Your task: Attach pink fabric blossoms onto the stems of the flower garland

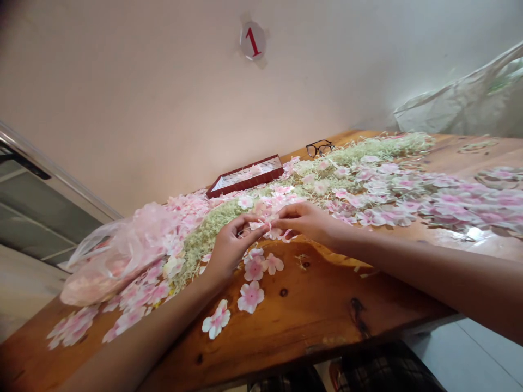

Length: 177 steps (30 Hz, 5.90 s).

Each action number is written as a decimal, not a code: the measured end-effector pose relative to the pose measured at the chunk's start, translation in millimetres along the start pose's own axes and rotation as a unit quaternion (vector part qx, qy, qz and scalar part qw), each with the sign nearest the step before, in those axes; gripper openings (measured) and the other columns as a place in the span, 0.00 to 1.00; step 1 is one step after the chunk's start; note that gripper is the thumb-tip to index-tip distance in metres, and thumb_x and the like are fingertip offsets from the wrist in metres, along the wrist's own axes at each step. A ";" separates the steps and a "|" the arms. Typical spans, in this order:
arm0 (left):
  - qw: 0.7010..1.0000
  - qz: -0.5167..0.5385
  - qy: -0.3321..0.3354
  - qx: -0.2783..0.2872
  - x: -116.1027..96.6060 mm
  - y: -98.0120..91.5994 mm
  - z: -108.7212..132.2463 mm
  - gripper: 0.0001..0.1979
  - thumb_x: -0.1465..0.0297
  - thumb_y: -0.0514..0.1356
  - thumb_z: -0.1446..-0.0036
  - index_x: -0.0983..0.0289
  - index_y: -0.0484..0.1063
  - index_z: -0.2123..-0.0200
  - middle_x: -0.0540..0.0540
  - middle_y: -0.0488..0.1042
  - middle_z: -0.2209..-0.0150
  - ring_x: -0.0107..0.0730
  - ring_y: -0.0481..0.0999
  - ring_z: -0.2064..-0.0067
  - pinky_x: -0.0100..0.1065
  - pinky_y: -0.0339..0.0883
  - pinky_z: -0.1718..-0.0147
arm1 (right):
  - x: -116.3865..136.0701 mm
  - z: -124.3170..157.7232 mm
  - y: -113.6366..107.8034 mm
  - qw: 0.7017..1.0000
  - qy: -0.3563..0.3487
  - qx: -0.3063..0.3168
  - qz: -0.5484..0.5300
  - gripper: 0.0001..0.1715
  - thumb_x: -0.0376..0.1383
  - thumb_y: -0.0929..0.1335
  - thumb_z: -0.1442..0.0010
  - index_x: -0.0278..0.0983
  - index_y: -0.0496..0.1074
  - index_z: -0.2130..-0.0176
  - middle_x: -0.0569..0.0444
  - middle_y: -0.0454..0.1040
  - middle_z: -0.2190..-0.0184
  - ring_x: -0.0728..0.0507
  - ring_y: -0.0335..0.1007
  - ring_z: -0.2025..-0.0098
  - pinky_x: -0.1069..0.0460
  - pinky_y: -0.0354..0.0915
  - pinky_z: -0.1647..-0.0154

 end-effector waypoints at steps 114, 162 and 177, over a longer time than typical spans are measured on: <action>0.998 0.046 0.034 -0.007 -8.1 1.5 8.6 0.13 0.59 0.52 0.50 0.62 0.67 0.73 0.47 0.60 0.80 0.22 0.56 0.79 0.26 0.53 0.80 | 43.6 35.0 5.2 0.798 -0.417 -0.156 0.407 0.02 0.32 0.62 0.47 0.35 0.64 0.69 0.54 0.66 0.73 0.52 0.60 0.73 0.57 0.60 0.74; 0.995 0.079 -0.037 0.042 5.0 8.6 2.9 0.14 0.58 0.53 0.52 0.62 0.64 0.68 0.46 0.57 0.80 0.22 0.57 0.78 0.25 0.54 0.79 | 19.5 8.8 3.0 0.989 -0.122 -0.024 0.077 0.12 0.41 0.64 0.49 0.34 0.65 0.72 0.55 0.67 0.74 0.51 0.64 0.72 0.55 0.62 0.71; 0.999 0.033 0.001 0.023 0.2 8.1 5.4 0.11 0.61 0.52 0.51 0.63 0.65 0.71 0.48 0.65 0.75 0.25 0.62 0.74 0.26 0.55 0.73 | -2.9 2.2 5.1 0.999 0.007 0.000 -0.054 0.08 0.35 0.68 0.56 0.36 0.65 0.72 0.57 0.68 0.74 0.50 0.64 0.70 0.54 0.59 0.67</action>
Point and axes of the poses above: each hand's wrist, its own z-axis away from the middle knuckle, its own y-axis out of the palm, x = y × z, the point moved 6 cm from there along -z, towards the middle knuckle
